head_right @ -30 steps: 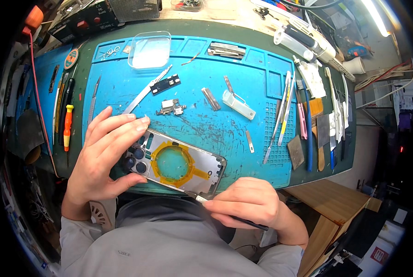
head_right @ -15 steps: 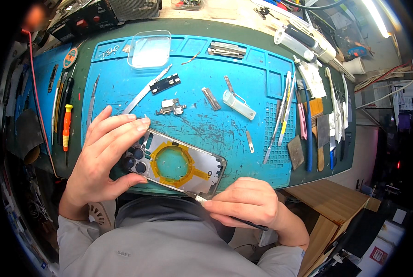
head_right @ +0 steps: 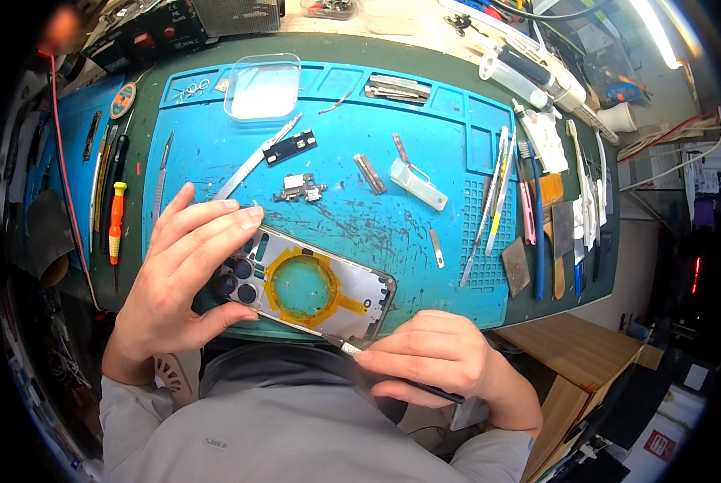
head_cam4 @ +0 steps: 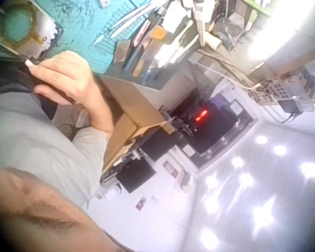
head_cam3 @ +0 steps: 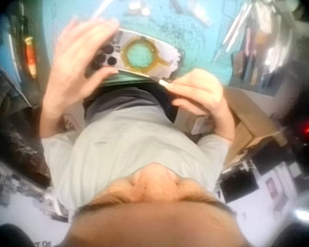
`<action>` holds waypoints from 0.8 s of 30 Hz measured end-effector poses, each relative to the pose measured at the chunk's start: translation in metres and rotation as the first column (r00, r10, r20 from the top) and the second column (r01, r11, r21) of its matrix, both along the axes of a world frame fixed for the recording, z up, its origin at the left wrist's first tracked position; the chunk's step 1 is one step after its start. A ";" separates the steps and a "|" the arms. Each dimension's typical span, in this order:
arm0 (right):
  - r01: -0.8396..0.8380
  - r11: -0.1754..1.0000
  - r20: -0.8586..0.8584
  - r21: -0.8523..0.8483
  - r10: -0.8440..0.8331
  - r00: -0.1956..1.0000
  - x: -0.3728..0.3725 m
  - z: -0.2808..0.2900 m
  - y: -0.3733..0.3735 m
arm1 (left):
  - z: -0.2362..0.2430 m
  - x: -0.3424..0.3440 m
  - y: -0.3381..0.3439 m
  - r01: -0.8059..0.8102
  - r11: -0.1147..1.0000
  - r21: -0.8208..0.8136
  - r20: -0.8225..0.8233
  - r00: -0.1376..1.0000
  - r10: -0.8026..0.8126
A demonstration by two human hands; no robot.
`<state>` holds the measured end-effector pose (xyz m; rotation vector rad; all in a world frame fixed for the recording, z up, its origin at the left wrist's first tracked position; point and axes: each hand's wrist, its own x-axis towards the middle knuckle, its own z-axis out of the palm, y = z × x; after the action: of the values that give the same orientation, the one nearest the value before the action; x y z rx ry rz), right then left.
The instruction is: The person rubs a small metallic component on a sanding pad, then uses a brush to clean the camera module area of a disassembled smartphone back cover. The person handles the component and the phone back cover throughout.
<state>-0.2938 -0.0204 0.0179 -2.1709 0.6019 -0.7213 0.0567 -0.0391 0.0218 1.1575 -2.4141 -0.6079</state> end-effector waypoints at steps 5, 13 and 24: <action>-0.018 1.000 0.012 -0.016 0.018 1.000 -0.001 -0.003 -0.002 | 0.000 0.000 0.000 0.000 1.000 0.008 -0.016 1.000 0.000; -0.023 1.000 0.017 -0.002 0.023 1.000 0.000 -0.004 -0.002 | 0.000 -0.001 0.000 -0.002 1.000 0.011 -0.027 1.000 0.002; -0.007 1.000 -0.009 -0.017 0.006 1.000 0.002 -0.003 0.000 | 0.000 -0.001 -0.001 0.003 1.000 0.009 -0.027 1.000 -0.003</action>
<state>-0.2914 -0.0204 0.0152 -2.1918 0.5947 -0.7165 0.0555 -0.0397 0.0217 1.1423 -2.3929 -0.6316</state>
